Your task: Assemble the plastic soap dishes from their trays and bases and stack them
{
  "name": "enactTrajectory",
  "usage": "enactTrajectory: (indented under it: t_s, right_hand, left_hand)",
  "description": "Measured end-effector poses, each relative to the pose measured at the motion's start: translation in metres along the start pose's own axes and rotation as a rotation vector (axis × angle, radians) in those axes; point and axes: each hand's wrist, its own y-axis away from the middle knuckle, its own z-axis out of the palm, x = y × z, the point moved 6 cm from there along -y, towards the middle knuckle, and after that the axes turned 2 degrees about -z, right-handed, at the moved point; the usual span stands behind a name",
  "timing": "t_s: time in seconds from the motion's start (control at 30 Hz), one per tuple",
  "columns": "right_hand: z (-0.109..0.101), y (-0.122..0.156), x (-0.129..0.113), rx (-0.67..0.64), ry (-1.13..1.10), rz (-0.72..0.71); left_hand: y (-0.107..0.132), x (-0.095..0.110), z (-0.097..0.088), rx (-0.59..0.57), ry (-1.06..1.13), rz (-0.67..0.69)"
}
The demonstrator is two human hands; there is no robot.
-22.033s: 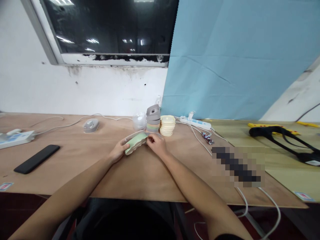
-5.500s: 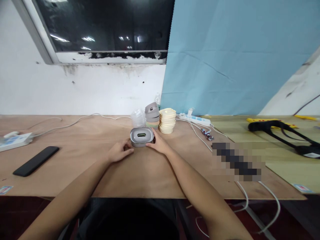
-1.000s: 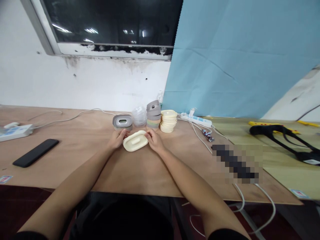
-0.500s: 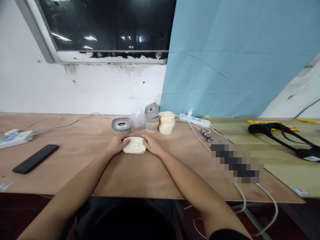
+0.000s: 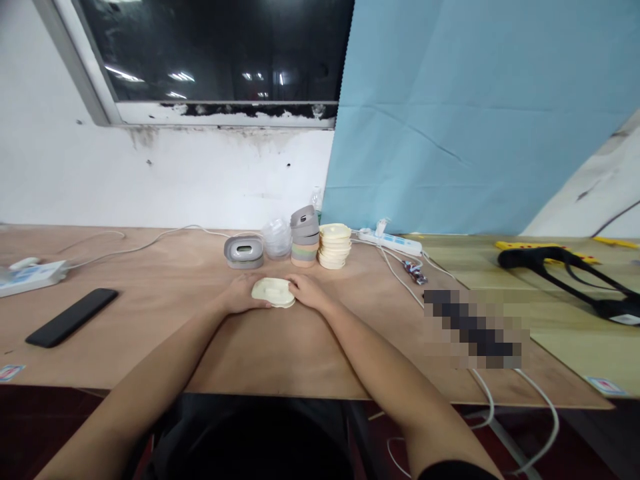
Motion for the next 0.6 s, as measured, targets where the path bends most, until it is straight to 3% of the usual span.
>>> enactTrajectory:
  t_s: [0.1,0.27,0.33,0.47,0.6]
  right_hand:
    - [-0.001,0.0,-0.001,-0.013,0.022,-0.002]
    - [-0.005,0.002,-0.003,-0.035,0.031,0.003]
    - [-0.006,0.002,-0.004,-0.04,0.023,0.017]
    - [-0.008,0.003,-0.007,-0.049,0.031,0.045]
    - [-0.008,0.003,-0.007,-0.053,0.041,0.055]
  left_hand:
    - [0.0,0.001,-0.005,0.047,-0.016,0.03]
    - [-0.001,-0.018,-0.033,0.368,-0.099,-0.029]
    - [-0.001,-0.033,-0.04,0.429,-0.119,-0.075]
    - [-0.004,-0.061,-0.038,0.366,-0.12,-0.171]
    - [-0.007,-0.07,-0.033,0.326,-0.129,-0.214]
